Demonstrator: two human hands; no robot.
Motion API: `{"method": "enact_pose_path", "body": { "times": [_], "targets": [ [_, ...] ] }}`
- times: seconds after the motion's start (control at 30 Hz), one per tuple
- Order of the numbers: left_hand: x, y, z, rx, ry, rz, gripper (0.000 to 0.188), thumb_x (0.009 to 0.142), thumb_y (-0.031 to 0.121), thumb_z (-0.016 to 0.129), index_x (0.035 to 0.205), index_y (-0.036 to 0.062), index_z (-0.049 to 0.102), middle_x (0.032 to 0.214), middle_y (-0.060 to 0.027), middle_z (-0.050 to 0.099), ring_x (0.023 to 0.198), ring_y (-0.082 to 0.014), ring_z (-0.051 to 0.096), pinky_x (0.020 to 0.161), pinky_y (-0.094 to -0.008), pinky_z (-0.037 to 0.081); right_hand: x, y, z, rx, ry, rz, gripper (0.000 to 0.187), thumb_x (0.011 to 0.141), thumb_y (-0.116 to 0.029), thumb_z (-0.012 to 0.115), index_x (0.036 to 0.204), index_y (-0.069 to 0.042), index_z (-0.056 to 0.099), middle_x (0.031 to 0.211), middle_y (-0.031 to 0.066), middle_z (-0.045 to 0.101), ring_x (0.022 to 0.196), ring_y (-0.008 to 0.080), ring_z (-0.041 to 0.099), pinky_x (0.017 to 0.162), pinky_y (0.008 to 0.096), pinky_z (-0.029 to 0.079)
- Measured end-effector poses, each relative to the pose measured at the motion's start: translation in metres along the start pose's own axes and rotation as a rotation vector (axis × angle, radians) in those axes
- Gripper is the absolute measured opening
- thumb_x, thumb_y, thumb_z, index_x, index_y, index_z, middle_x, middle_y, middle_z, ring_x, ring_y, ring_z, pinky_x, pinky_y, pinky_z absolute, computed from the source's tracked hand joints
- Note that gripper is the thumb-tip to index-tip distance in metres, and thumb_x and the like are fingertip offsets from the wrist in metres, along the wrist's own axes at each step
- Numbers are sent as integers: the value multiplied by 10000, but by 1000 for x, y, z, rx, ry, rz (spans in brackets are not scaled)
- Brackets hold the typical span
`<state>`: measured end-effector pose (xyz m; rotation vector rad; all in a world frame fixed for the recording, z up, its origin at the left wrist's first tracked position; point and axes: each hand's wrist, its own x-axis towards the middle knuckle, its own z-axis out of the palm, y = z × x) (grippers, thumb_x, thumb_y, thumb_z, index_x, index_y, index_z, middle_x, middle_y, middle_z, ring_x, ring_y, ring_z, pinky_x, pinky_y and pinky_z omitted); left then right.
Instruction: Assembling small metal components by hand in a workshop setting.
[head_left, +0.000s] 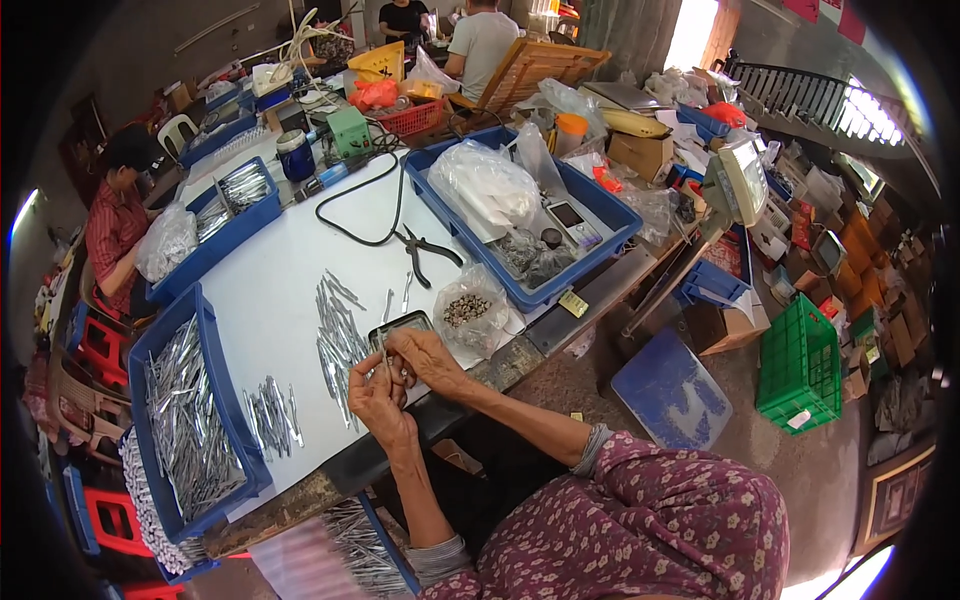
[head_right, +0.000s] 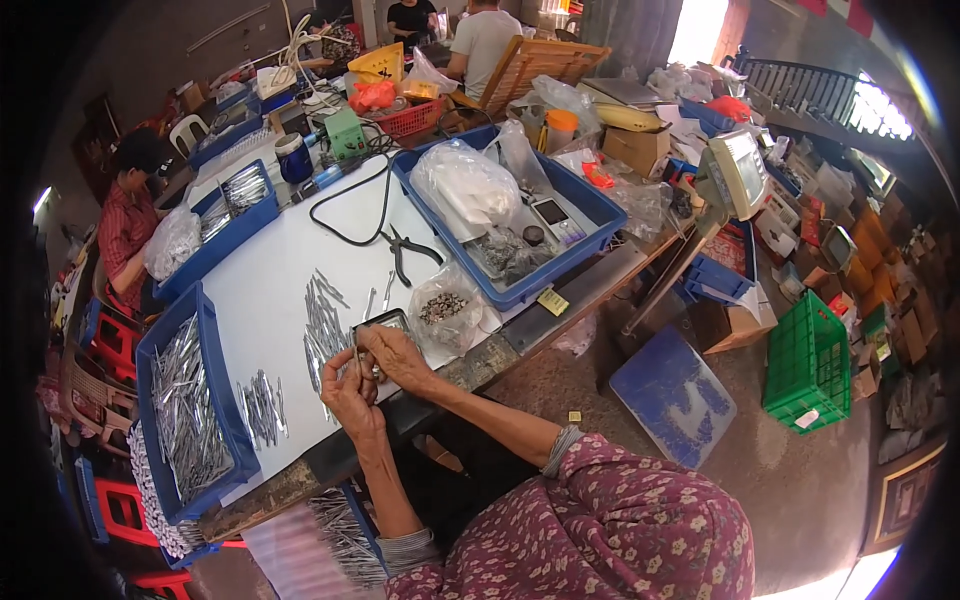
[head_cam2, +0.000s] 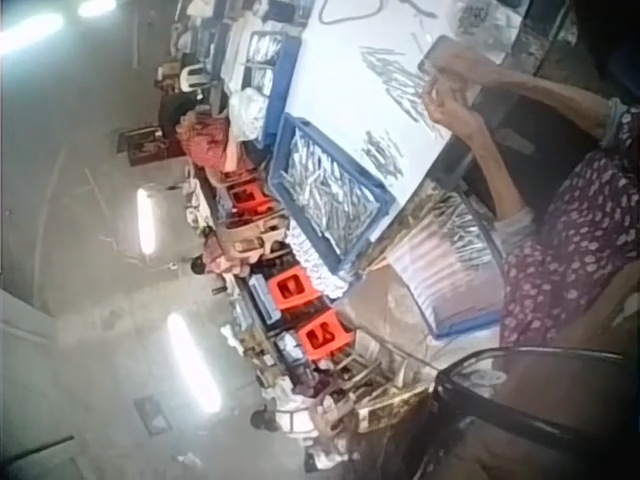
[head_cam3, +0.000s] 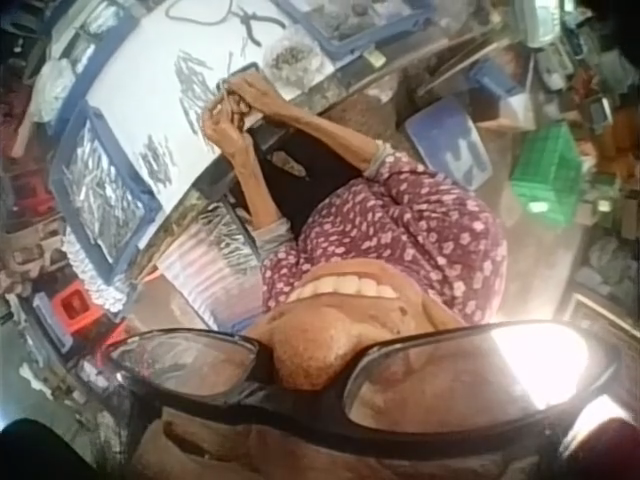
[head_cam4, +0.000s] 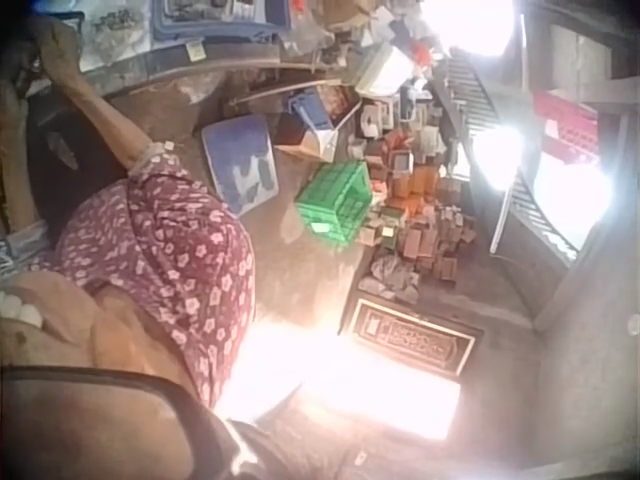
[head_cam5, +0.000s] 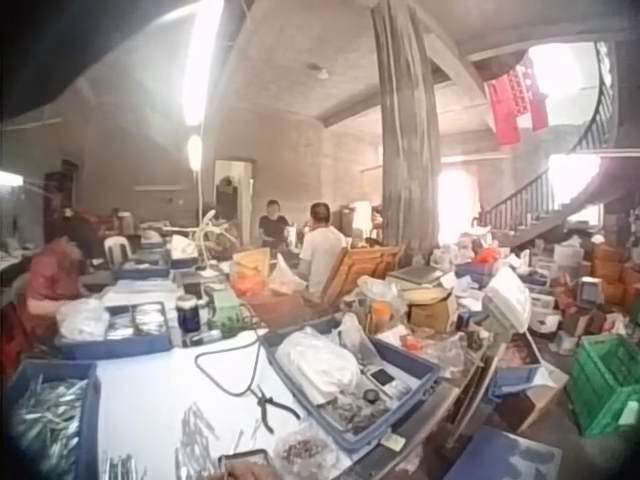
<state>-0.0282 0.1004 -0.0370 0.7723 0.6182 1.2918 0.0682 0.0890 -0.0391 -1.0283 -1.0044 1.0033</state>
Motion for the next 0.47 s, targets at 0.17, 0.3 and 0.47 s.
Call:
{"method": "enact_pose_path", "body": {
  "times": [0.17, 0.3, 0.47],
  "targets": [
    [1, -6, -5, 47, 16, 66, 48, 831, 24, 511, 864, -11, 521, 547, 9, 483, 377, -6, 294, 349, -161, 174, -3, 4, 4, -346, 94, -108, 245, 820, -235, 558, 813, 7, 527, 643, 93, 562, 598, 172, 549, 547, 321, 431],
    [-6, -4, -1, 32, 22, 36, 37, 837, 27, 513, 858, -2, 522, 538, 25, 468, 385, 0, 290, 353, -168, 175, -6, -3, 5, -504, 130, -169, 208, 811, -201, 555, 770, 1, 528, 649, 118, 549, 599, 222, 553, 539, 326, 420],
    [-3, -14, -7, 91, 35, 118, 54, 849, 39, 510, 878, -6, 514, 533, 30, 460, 406, -6, 308, 367, -164, 192, -4, -7, 8, -658, 138, -380, 189, 799, -167, 548, 716, -1, 513, 648, 143, 522, 615, 305, 545, 537, 380, 403]
  ]
}}
